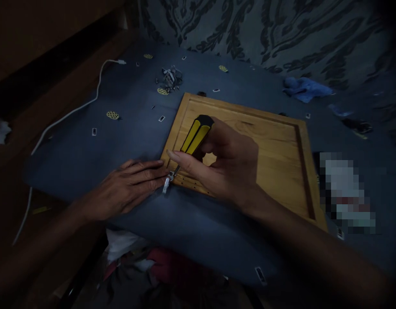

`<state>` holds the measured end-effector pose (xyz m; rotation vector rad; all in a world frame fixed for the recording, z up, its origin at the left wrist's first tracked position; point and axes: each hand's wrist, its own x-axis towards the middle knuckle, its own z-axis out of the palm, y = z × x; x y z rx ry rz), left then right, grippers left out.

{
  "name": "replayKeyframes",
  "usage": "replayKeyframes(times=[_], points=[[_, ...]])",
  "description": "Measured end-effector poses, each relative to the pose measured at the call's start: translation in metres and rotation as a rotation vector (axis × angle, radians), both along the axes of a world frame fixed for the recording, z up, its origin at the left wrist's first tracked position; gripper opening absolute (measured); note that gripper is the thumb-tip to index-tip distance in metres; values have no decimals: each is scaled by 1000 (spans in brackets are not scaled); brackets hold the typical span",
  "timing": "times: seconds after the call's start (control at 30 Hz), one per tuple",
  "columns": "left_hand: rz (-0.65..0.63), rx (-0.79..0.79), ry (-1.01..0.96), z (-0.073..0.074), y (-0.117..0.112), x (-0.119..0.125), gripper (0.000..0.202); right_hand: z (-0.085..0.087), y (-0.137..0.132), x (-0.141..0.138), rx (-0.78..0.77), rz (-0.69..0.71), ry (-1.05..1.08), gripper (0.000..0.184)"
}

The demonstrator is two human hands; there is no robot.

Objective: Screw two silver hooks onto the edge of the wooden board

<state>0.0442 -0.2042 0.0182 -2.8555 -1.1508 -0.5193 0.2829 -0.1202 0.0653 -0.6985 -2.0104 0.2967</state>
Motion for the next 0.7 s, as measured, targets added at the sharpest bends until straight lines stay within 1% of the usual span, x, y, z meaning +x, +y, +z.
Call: replayKeyframes(times=[0.1,0.2,0.33,0.47,0.53,0.63,0.7], points=[[-2,4,-11,0,0,1,37,0,-2,0,-31,-32,-6,29],[-1,-3,-15,2,-1,2,37,0,-3,-1,-85,-27,26,26],[1,-31,1,4,-2,2,35,-4,-5,-4,-198,4,82,25],[-25,-15,-29,5,-1,2,35,-4,-8,-6,-285,39,112,23],[-14,-13,-52,4,0,2,36,-1,-8,-4,-271,66,101,23],[6,-3,-60,2,0,2,37,4,-7,-1,-210,162,37,22],[6,4,-49,0,-1,2,38,7,-5,0,-209,218,-8,20]])
